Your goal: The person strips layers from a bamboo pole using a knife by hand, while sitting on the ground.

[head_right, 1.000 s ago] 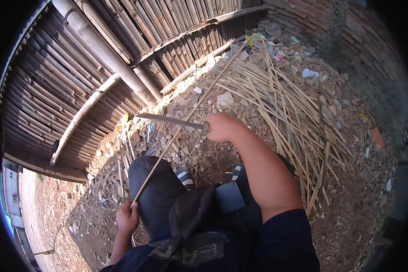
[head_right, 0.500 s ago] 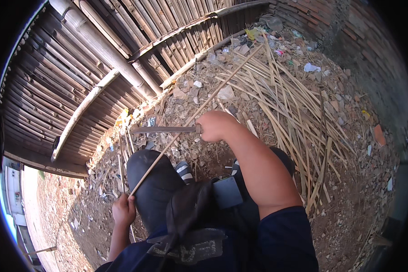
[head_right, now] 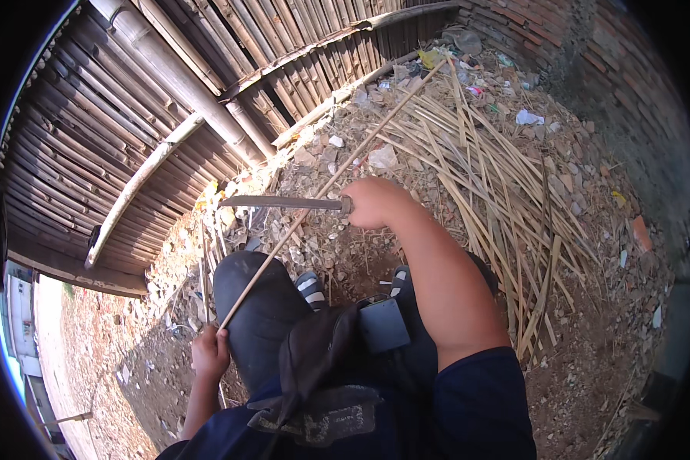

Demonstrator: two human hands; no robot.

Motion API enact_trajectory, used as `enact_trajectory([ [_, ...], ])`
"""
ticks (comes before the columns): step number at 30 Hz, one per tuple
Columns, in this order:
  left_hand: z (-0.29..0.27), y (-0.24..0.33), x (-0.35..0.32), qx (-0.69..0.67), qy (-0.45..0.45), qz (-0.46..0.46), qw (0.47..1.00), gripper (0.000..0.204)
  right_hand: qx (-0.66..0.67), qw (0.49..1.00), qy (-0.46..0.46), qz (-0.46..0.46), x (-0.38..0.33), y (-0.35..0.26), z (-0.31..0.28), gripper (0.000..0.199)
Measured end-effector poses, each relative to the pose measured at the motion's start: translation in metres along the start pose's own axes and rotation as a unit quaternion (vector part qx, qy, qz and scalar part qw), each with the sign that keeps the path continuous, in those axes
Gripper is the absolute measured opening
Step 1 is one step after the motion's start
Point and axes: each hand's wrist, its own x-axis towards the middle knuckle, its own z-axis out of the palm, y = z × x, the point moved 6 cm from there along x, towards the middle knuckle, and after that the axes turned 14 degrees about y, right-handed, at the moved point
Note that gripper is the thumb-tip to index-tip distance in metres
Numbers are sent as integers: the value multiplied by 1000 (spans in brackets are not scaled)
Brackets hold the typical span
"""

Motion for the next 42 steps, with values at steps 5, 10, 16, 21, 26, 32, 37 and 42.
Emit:
enact_trajectory([
  [5,-5,2,5,14,25,24,999,38,143,967,159,136,13,64,-19,43],
  [10,-8,4,5,-4,-18,18,1000,38,41,997,2,67,-6,-11,-5,34],
  [16,-4,7,7,-1,4,13,1000,39,89,991,68,66,5,30,-11,34],
  [21,-14,7,14,4,-19,25,999,39,132,973,102,161,9,52,-8,39],
  [26,-22,7,15,-12,-69,12,997,41,4,1000,-8,-2,-6,-14,8,36],
  [32,-26,8,8,-36,-104,-33,993,44,139,980,85,117,14,64,3,36],
  [37,-22,-5,4,-35,-114,-43,992,44,11,999,30,11,3,4,18,37],
  [42,-7,-17,0,-45,-84,-8,995,45,117,989,-52,68,12,36,17,41],
])
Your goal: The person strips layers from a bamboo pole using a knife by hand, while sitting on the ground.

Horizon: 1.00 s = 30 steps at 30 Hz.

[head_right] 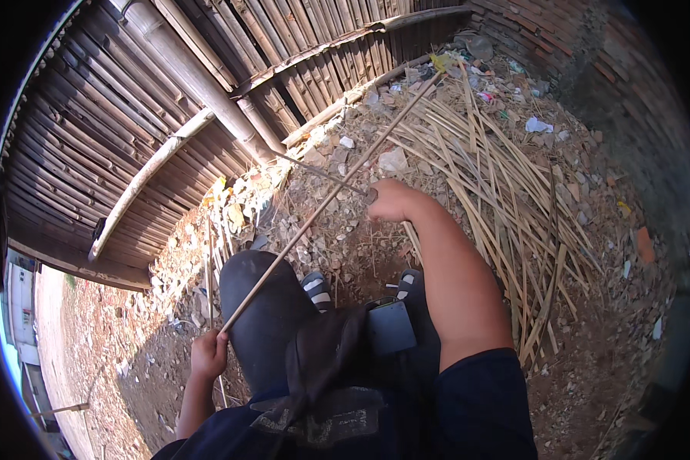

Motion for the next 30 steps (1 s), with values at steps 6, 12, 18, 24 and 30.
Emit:
enact_trajectory([
  [6,-18,18,3,67,0,-8,998,42,-48,991,125,10,-5,-2,-6,40],
  [12,1,-2,0,89,48,28,994,39,-89,995,44,18,-10,-3,-12,32],
  [18,-28,16,9,96,28,19,995,39,-56,982,171,56,3,48,-34,37],
  [24,-15,5,-1,42,14,30,999,37,-161,982,80,-65,-49,-56,-13,31],
  [30,-17,-5,5,36,-6,9,999,42,-37,993,100,52,-13,3,-35,29],
])
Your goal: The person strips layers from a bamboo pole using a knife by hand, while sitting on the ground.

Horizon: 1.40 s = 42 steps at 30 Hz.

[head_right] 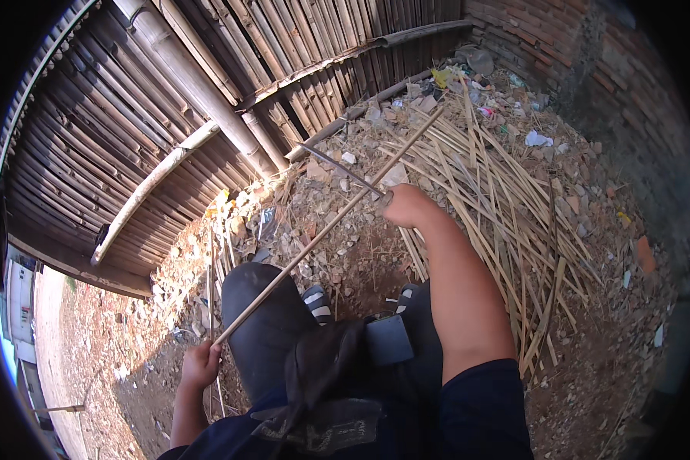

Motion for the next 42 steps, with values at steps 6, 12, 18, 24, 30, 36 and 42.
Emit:
enact_trajectory([
  [6,-5,-9,2,2,-21,3,1000,45,-117,982,-54,-138,-36,-56,32,35],
  [12,10,-15,0,-105,-33,-38,993,46,24,999,-11,22,-3,-4,-4,36],
  [18,5,-7,-10,-97,-24,-45,994,44,-128,980,-14,-151,-40,-72,12,28],
  [24,6,-16,-7,-69,8,-21,997,45,17,998,46,41,6,16,-9,31],
  [30,-1,-12,-8,-36,-38,-28,998,47,-57,997,33,-47,-19,-33,1,35],
  [36,-6,-22,-18,-25,-7,-10,1000,47,-141,977,-18,-161,-32,-39,-14,32],
  [42,-5,-18,-27,-47,-35,-52,997,47,-127,977,43,-164,-36,-25,-20,33],
])
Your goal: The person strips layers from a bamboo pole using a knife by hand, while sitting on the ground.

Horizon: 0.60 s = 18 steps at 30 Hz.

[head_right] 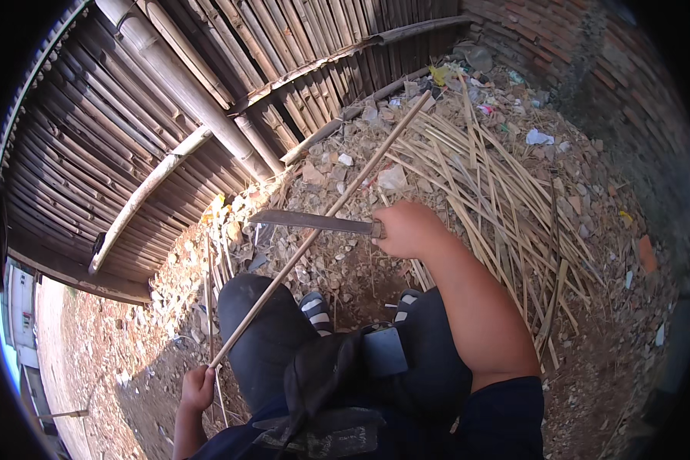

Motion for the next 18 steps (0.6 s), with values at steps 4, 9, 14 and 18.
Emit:
enact_trajectory([
  [4,6,0,5,-7,-27,-4,1000,40,80,996,8,-34,-6,-14,9,37],
  [9,-3,30,17,-79,34,14,996,30,38,997,-28,-56,-6,-28,5,35],
  [14,-12,55,24,29,73,49,996,30,-40,999,-32,-9,-8,-30,9,31],
  [18,1,51,17,47,48,50,996,36,-26,997,-54,-39,-9,-50,13,30],
])
